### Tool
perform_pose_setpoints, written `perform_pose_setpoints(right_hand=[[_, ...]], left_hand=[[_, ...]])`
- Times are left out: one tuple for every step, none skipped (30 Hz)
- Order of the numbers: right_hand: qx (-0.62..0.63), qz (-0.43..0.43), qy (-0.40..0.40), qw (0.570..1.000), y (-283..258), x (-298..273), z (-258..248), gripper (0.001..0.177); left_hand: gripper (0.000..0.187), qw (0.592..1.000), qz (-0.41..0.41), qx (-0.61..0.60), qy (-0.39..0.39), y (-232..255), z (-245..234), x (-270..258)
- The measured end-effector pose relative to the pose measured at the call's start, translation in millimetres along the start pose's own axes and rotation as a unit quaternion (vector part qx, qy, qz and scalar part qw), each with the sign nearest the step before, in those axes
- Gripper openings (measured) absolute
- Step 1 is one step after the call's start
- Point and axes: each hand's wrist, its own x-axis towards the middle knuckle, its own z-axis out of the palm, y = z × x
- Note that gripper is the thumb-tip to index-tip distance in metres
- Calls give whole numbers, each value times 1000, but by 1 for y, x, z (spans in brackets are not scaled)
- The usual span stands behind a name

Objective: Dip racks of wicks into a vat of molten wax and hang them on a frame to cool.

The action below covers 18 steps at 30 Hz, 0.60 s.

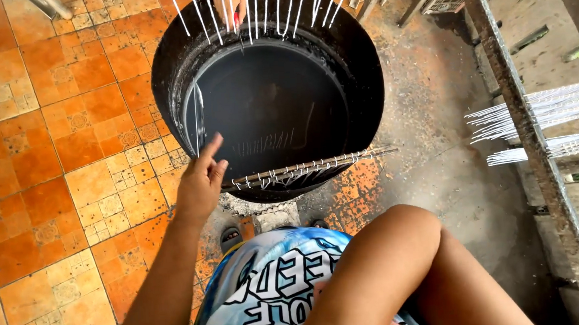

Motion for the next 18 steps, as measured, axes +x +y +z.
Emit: perform_pose_setpoints(right_hand=[[4, 3, -15, 1000, 0, 0, 4, 17], [8, 5, -29, 1000, -2, -1, 8, 17], [12, 7, -44, 999, -3, -1, 12, 17], [16, 8, -59, 998, -6, -1, 16, 18], [18, 5, -76, 997, -6, 1, 19, 18], [21, 2, -93, 995, -7, 4, 21, 18], [21, -4, -110, 994, -6, 8, 23, 18], [21, -11, -126, 992, -6, 14, 22, 18], [22, -15, -145, 989, -6, 18, 23, 18], [23, -18, -163, 986, -3, 21, 25, 18], [27, -18, -184, 982, -3, 23, 25, 18], [31, -18, -205, 978, -2, 24, 28, 18], [36, -19, -225, 973, -4, 29, 30, 19], [37, -23, -232, 972, 8, 23, 23, 19], [-16, 48, -179, 983, 18, 16, 18, 20], [-70, 120, -124, 982, 29, 7, 13, 24], [-69, 120, -123, 983, 48, -6, 9, 24], [-174, 204, -55, 962, 67, -19, 5, 31]], left_hand=[[54, 999, -6, -26, -30, 19, -15, 3], [54, 999, -5, -26, -29, 22, -20, 7], [61, 999, 2, 4, -46, 26, -25, 12], [69, 997, 10, 35, -63, 29, -31, 17], [69, 998, 13, 37, -57, 31, -34, 24], [65, 993, 18, 80, -82, 33, -38, 31], [61, 986, 26, 125, -104, 35, -44, 42], [61, 986, 31, 130, -95, 23, -36, 56], [56, 956, 153, 250, -12, 9, -28, 68], [53, 890, 268, 362, 73, -5, -20, 80], [53, 890, 264, 364, 79, -7, -18, 96], [73, 874, 306, 374, 48, -10, -17, 112], [93, 856, 347, 384, 16, -14, -16, 129], [93, 856, 342, 387, 22, 1, -24, 134], [64, 883, 322, 341, -30, 16, -29, 136], [40, 904, 301, 293, -81, 31, -33, 140], [40, 904, 301, 294, -82, 32, -29, 137], [36, 912, 296, 271, -80, 33, -25, 135]])
